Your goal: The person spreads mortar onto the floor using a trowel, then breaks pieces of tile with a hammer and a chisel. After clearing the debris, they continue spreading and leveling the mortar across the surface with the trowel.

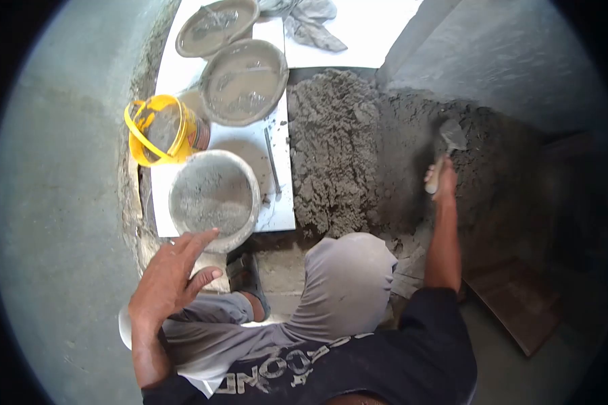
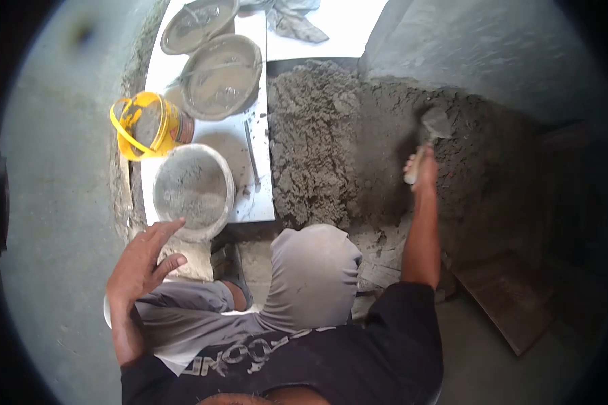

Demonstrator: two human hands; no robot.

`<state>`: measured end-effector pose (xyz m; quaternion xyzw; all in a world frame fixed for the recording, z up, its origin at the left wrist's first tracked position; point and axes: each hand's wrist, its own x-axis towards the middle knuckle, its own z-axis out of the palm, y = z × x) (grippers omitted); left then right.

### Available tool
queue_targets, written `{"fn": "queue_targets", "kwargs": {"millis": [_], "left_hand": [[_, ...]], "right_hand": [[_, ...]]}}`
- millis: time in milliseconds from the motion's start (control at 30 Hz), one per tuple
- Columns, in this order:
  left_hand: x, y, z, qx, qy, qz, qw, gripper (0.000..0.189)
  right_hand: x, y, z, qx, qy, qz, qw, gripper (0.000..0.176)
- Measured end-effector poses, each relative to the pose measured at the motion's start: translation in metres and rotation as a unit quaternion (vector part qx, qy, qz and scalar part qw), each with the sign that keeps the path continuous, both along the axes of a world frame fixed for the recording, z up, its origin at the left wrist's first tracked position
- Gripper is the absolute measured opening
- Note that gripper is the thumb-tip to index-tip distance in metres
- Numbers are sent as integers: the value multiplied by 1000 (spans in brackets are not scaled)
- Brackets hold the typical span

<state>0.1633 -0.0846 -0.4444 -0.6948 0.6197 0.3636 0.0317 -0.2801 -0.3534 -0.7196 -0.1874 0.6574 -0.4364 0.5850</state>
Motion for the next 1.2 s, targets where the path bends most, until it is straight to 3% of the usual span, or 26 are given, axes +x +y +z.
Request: {"fn": "queue_targets", "kwargs": {"millis": [67, 133, 167, 233, 267, 333, 467, 567, 1200], "left_hand": [[1, 2, -3, -3, 8, -7, 1000, 55], [1, 3, -7, 10, 0, -7, 1000, 55], [1, 3, -9, 20, -13, -13, 1000, 55], [0, 3, -14, 26, -4, -10, 1000, 55], [-1, 1, -13, 31, -3, -19, 999, 56], [-4, -1, -15, 7, 11, -35, 999, 56], [-10, -10, -11, 40, 9, -45, 998, 56], [-11, -10, -18, -7, 17, -62, 998, 56], [-19, -12, -23, -1, -7, -93, 996, 57]], "right_hand": [[34, 41, -3, -22, 67, 102, 992, 32], [57, 71, -14, -71, 249, 210, 943, 30], [63, 83, -17, -60, 253, 219, 940, 30], [65, 108, -20, -95, 367, 352, 856, 37], [67, 118, -18, -87, 369, 364, 851, 37], [69, 145, -11, -191, 363, 401, 819, 41], [60, 205, -5, -38, 403, 498, 767, 40], [60, 212, -8, -56, 402, 512, 757, 39], [53, 213, -1, -235, 420, 570, 666, 32]]}}
